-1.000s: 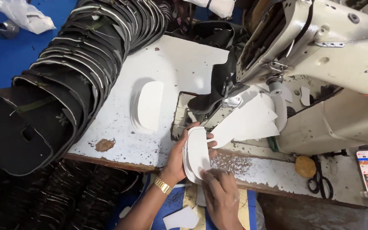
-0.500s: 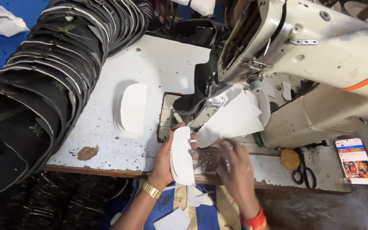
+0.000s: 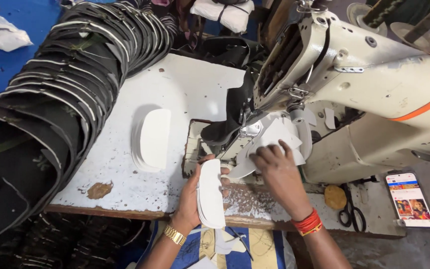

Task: The person uses a sewing machine to stitch white insole pieces and then sews white insoles into black shoe uppers. They handle stacks of white insoles and black shoe parts, feeding them through the machine and stacking the finished items.

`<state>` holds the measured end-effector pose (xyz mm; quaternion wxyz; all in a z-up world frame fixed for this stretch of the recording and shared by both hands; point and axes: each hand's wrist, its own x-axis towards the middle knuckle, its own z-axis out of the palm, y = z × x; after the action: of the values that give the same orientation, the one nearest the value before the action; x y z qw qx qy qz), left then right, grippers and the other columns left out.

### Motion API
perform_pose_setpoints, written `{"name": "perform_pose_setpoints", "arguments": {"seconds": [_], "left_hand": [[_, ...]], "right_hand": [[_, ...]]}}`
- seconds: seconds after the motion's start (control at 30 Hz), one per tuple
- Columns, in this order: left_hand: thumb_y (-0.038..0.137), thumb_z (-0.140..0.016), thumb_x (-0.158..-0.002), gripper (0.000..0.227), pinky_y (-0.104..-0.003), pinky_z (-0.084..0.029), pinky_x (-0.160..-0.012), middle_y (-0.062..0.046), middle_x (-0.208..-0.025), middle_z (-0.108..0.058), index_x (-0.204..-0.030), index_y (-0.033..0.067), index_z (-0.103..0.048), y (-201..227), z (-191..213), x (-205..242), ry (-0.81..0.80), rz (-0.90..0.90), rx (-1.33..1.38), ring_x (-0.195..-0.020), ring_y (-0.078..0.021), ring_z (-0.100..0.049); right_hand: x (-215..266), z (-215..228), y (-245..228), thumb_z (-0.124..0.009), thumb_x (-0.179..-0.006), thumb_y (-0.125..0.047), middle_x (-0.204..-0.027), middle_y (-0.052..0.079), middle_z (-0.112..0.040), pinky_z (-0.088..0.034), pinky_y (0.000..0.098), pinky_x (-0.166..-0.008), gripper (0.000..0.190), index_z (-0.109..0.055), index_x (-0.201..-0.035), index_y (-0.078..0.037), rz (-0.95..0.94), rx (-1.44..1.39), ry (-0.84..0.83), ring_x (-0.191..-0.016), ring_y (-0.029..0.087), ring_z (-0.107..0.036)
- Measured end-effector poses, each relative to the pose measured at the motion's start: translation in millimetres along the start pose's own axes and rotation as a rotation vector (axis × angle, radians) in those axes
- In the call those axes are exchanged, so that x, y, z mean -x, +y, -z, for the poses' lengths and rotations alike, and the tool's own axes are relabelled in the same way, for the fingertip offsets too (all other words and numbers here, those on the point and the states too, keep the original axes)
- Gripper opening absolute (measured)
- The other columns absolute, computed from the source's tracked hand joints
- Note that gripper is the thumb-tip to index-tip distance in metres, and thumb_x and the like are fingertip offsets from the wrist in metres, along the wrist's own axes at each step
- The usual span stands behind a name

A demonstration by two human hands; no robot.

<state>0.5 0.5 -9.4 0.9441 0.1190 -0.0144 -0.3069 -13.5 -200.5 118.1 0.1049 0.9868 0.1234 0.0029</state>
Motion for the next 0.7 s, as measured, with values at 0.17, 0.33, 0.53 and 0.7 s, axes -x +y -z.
{"name": "perform_pose_setpoints", "arguments": {"seconds": [0.17, 0.33, 0.53, 0.7], "left_hand": [[0.05, -0.044, -0.105, 0.053, -0.038, -0.061, -0.07, -0.019, -0.121, -0.061, -0.148, 0.0174, -0.045, 2, -1, 3, -0.029, 0.0, -0.032, -0.094, -0.0267, -0.064], [0.05, -0.043, -0.103, 0.055, -0.038, -0.063, -0.075, -0.019, -0.122, -0.06, -0.147, 0.0168, -0.045, 3, -1, 0, 0.038, -0.003, -0.084, -0.099, -0.0252, -0.066], [0.052, -0.041, -0.105, 0.056, -0.036, -0.063, -0.069, -0.019, -0.121, -0.061, -0.148, 0.0167, -0.046, 1, -3, 2, 0.026, 0.029, -0.079, -0.096, -0.0252, -0.067], [0.053, -0.042, -0.103, 0.054, -0.038, -0.063, -0.062, -0.017, -0.119, -0.061, -0.146, 0.0203, -0.045, 0, -1, 2, -0.027, 0.032, -0.077, -0.09, -0.0273, -0.067]], "right_hand": [[-8, -19, 41, -0.057, -0.095, -0.001, -0.121, 0.01, -0.065, -0.047, 0.0406, -0.095, 0.039, -0.071, -0.13, -0.012, -0.025, -0.012, 0.389, -0.108, 0.029, -0.056], [-20, -31, 65, -0.057, -0.088, -0.001, -0.13, 0.012, -0.059, -0.049, 0.0408, -0.1, 0.043, -0.068, -0.129, -0.008, -0.037, 0.074, 0.264, -0.115, 0.03, -0.055], [-33, -46, 82, -0.062, -0.081, -0.004, -0.152, 0.011, -0.046, -0.037, 0.0434, -0.114, 0.065, -0.052, -0.145, -0.009, -0.002, 0.094, 0.051, -0.136, 0.03, -0.046], [-50, -56, 90, -0.067, -0.076, -0.005, -0.156, 0.002, -0.048, -0.026, 0.0551, -0.117, 0.079, -0.048, -0.152, -0.014, 0.099, 0.069, -0.099, -0.139, 0.026, -0.038]]}}
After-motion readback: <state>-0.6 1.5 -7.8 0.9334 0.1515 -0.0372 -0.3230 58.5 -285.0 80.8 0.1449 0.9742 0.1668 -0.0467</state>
